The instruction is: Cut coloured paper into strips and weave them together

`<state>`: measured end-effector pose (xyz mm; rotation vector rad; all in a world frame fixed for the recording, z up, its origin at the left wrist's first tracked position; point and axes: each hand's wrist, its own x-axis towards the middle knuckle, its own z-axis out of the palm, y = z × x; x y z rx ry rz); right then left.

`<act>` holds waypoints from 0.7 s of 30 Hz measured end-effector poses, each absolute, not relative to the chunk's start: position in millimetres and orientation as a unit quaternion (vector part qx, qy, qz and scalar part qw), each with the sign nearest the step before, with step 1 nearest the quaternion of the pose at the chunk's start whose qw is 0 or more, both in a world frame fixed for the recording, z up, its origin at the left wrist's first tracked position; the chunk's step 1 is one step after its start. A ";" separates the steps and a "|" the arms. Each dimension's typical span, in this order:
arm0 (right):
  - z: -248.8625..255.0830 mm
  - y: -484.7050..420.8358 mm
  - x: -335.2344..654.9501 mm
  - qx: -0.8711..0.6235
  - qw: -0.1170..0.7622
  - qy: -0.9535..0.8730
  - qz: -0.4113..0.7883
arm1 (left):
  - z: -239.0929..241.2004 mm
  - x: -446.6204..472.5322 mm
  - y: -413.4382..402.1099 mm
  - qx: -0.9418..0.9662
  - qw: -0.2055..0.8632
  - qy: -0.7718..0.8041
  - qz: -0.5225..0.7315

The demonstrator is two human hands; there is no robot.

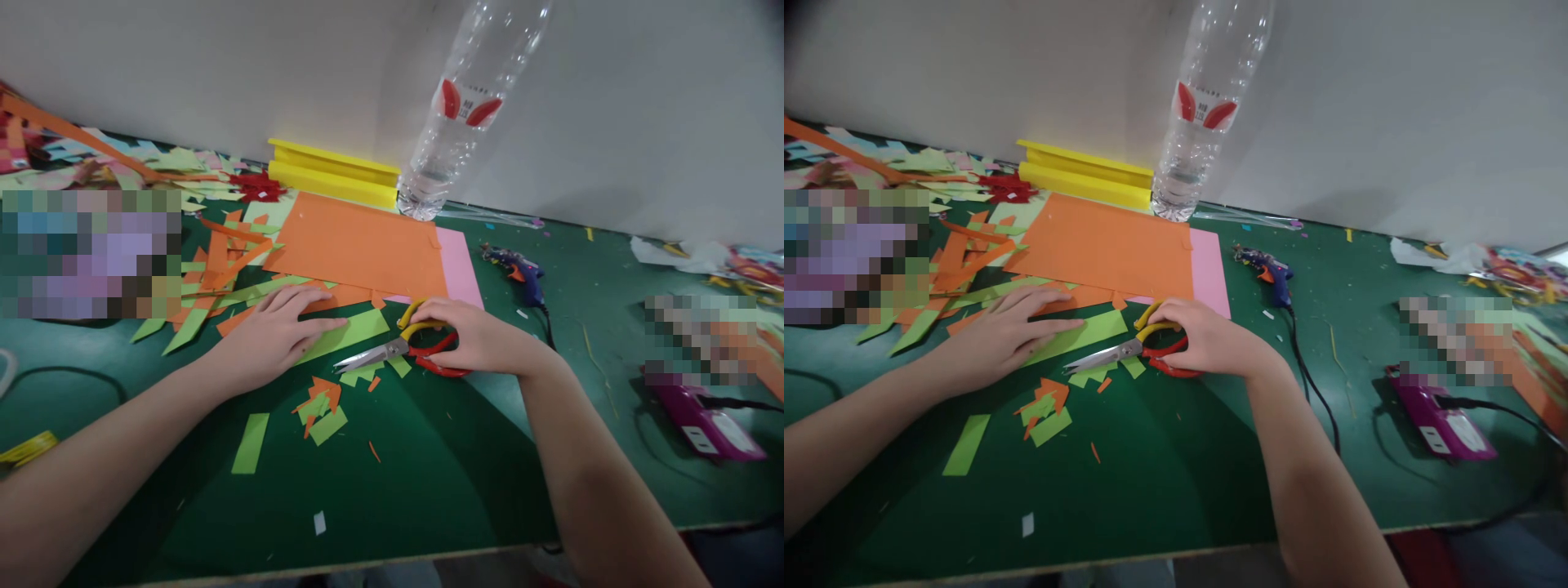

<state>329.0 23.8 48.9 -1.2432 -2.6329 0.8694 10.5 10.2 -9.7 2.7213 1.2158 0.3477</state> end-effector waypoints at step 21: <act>49.5 27.1 345.1 -0.450 0.037 -0.849 0.276 | 1.1 13.2 9.7 0.904 0.080 0.383 0.173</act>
